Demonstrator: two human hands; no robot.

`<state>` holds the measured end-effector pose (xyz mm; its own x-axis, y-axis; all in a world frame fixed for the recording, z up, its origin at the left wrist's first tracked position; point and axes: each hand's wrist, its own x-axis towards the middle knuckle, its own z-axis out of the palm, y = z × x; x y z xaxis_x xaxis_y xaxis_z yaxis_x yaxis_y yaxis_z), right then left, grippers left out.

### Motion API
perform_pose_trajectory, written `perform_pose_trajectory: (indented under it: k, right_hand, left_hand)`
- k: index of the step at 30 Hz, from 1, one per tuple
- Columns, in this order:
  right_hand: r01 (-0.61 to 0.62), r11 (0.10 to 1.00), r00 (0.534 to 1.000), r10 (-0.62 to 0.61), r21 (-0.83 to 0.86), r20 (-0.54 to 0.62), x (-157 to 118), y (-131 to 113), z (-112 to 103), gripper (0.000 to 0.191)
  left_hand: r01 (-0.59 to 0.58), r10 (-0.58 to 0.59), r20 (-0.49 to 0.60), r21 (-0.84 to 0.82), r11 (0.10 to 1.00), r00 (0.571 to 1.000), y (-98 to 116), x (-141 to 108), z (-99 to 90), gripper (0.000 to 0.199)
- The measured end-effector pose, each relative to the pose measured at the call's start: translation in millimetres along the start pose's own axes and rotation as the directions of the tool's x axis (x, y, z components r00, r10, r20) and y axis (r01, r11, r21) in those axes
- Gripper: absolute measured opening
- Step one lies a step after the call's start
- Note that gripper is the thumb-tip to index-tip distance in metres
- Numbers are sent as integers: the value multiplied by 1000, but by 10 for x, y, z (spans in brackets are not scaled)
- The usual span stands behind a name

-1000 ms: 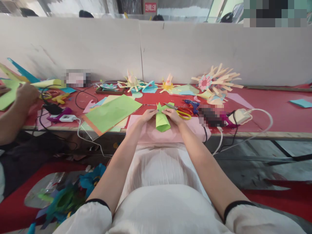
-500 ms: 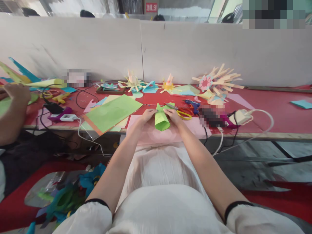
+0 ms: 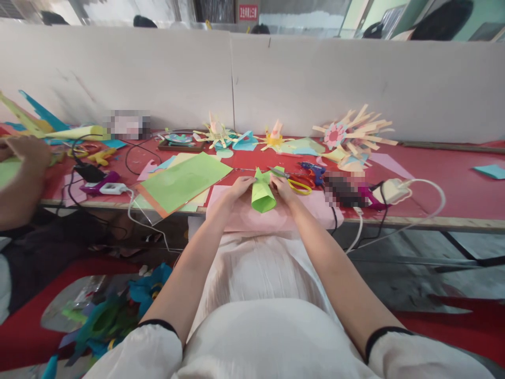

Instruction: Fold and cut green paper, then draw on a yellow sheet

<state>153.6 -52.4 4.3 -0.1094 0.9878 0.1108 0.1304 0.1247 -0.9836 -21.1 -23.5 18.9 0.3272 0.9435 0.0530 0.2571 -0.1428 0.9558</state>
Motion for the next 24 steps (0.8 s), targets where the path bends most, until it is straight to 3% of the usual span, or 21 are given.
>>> perform_pose_trajectory:
  k: [6, 16, 20, 24]
  right_hand:
    - [64, 998, 991, -64, 3, 118, 2, 23, 17, 44]
    - [46, 996, 996, -52, -73, -71, -2, 11, 22, 49]
    - [66, 997, 997, -65, -25, 30, -39, -37, 24, 44]
    - [81, 996, 993, -79, -29, 86, -30, -15, 21, 44]
  left_hand:
    - [28, -27, -17, 24, 999, 999, 41, -16, -4, 28]
    - [0, 0, 7, 17, 1000, 1000, 83, -60, 14, 35]
    - [35, -34, -16, 38, 999, 999, 77, -60, 7, 34]
    - [-19, 19, 27, 27, 999, 999, 17, -22, 0, 36]
